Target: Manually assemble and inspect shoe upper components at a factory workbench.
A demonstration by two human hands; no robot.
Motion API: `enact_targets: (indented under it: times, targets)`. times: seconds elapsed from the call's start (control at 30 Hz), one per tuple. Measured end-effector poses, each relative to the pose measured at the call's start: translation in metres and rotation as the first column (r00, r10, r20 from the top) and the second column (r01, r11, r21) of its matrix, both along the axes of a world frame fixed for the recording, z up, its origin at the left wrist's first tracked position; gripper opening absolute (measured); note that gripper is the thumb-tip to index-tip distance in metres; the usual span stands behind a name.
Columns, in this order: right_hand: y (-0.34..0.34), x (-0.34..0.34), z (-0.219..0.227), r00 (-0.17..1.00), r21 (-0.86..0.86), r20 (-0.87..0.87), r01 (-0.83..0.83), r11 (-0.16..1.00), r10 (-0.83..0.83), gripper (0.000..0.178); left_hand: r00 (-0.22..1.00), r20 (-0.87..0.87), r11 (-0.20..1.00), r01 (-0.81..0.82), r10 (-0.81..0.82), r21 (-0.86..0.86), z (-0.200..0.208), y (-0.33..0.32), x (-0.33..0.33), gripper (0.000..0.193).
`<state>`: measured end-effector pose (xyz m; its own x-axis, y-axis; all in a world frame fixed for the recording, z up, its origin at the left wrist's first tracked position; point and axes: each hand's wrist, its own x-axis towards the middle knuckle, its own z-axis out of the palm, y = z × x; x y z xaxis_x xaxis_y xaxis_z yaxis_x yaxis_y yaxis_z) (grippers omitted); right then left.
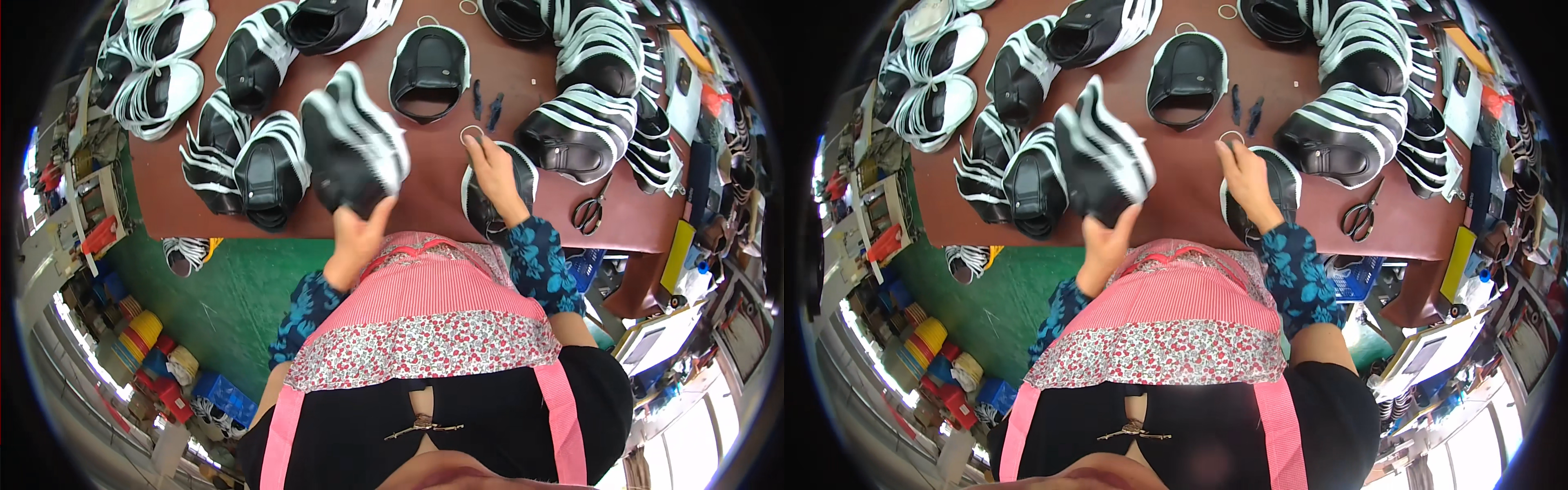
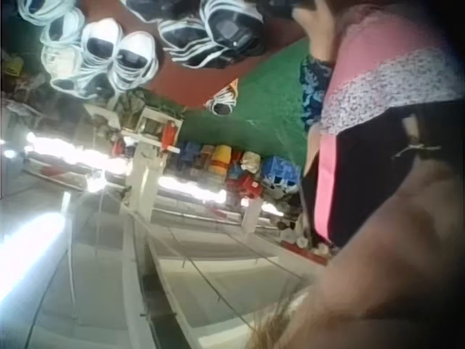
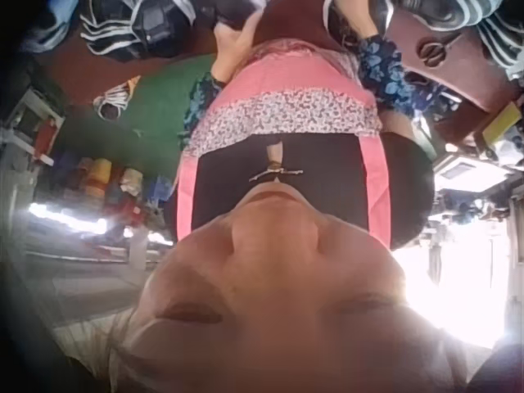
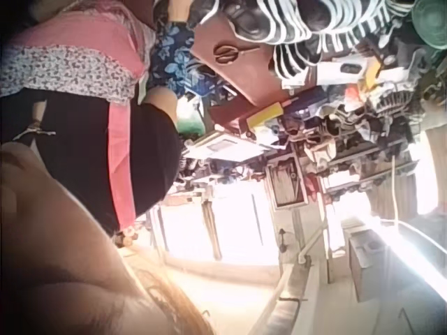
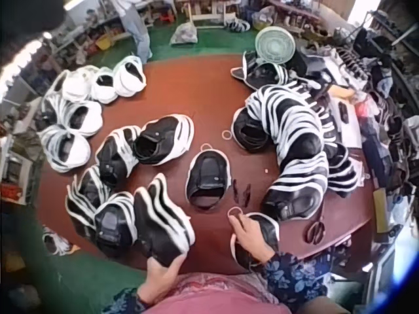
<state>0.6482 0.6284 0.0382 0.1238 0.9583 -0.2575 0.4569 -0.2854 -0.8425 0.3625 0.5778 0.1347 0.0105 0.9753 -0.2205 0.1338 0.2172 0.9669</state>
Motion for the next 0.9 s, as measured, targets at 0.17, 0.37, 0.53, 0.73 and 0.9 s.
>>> enact_targets:
  times: [0.17,0.37,0.53,0.73,0.9]
  targets:
    - [-0.036,0.058,-0.015,0.988,0.074,0.086,0.118,0.990,-0.125,0.040,0.499,-0.844,0.814,0.562,-0.197,0.143,-0.096,0.108,0.093,0.027]
    - [-0.068,0.075,-0.020,0.981,-0.010,0.094,0.172,0.985,-0.171,0.042,0.456,-0.873,0.802,0.580,-0.173,0.144,-0.112,0.174,0.106,0.030]
    - [-0.082,0.092,-0.027,0.970,-0.074,0.068,0.238,0.968,-0.233,0.043,0.299,-0.938,0.484,0.803,0.177,0.347,-0.016,0.202,-0.013,0.009]
    - [-0.070,0.081,-0.027,0.944,-0.133,0.106,0.325,0.936,-0.313,0.048,0.071,-0.978,0.571,0.819,-0.197,-0.055,-0.018,0.331,-0.132,0.047]
    - [-0.091,0.067,-0.017,0.898,-0.068,0.116,0.433,0.899,-0.424,0.043,0.192,-0.960,0.807,0.588,-0.206,-0.056,-0.094,0.378,-0.087,0.063]
